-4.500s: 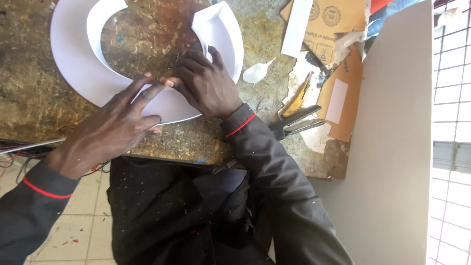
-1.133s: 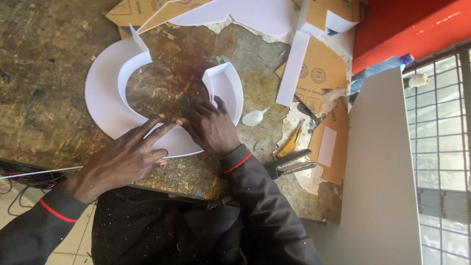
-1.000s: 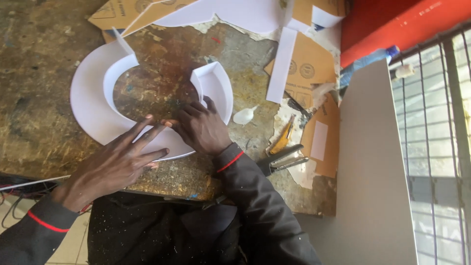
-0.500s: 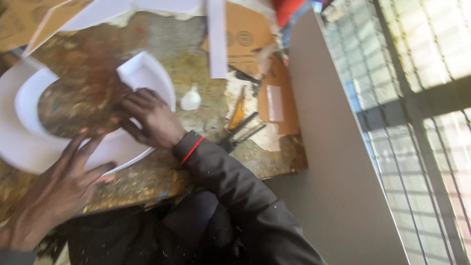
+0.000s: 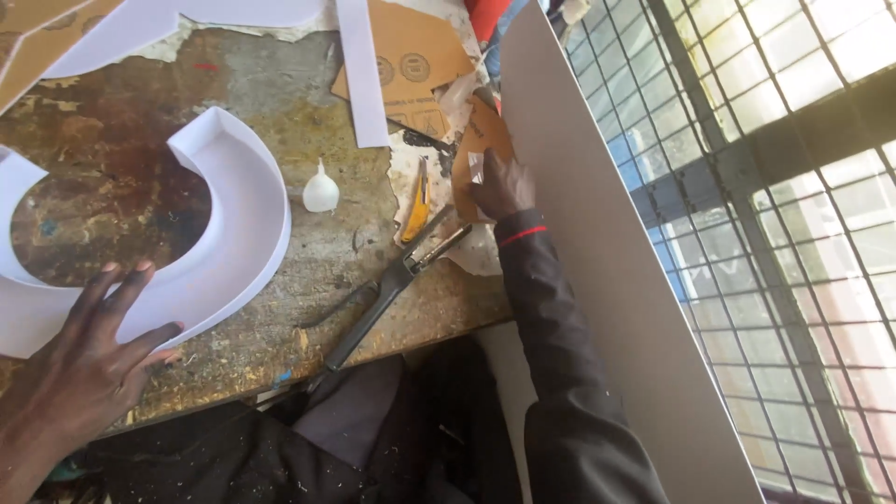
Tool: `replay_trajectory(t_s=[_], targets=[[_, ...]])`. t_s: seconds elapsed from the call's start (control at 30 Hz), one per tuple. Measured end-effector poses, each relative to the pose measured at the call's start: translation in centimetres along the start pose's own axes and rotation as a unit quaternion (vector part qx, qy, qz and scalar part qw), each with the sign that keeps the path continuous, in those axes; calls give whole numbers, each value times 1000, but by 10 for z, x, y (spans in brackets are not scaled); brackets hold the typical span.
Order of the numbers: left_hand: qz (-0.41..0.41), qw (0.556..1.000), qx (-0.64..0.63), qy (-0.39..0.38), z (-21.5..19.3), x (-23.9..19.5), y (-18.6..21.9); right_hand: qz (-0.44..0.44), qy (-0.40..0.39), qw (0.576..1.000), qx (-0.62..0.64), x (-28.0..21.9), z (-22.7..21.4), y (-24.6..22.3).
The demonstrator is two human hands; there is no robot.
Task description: Assembling a 3D sign letter by using a heat gun to bend a plastic border strip and gluing it to the letter's edge.
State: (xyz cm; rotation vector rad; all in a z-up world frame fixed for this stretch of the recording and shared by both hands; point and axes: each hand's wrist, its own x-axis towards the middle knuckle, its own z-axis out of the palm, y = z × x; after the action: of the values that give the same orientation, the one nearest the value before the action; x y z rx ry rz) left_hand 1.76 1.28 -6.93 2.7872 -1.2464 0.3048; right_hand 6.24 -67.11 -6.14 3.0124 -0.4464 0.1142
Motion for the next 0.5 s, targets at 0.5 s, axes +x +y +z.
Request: replay_trajectory(t_s=[0.5], targets=[[23, 998, -58, -9, -25, 7, 12, -62, -44, 976, 204, 97, -107, -131]])
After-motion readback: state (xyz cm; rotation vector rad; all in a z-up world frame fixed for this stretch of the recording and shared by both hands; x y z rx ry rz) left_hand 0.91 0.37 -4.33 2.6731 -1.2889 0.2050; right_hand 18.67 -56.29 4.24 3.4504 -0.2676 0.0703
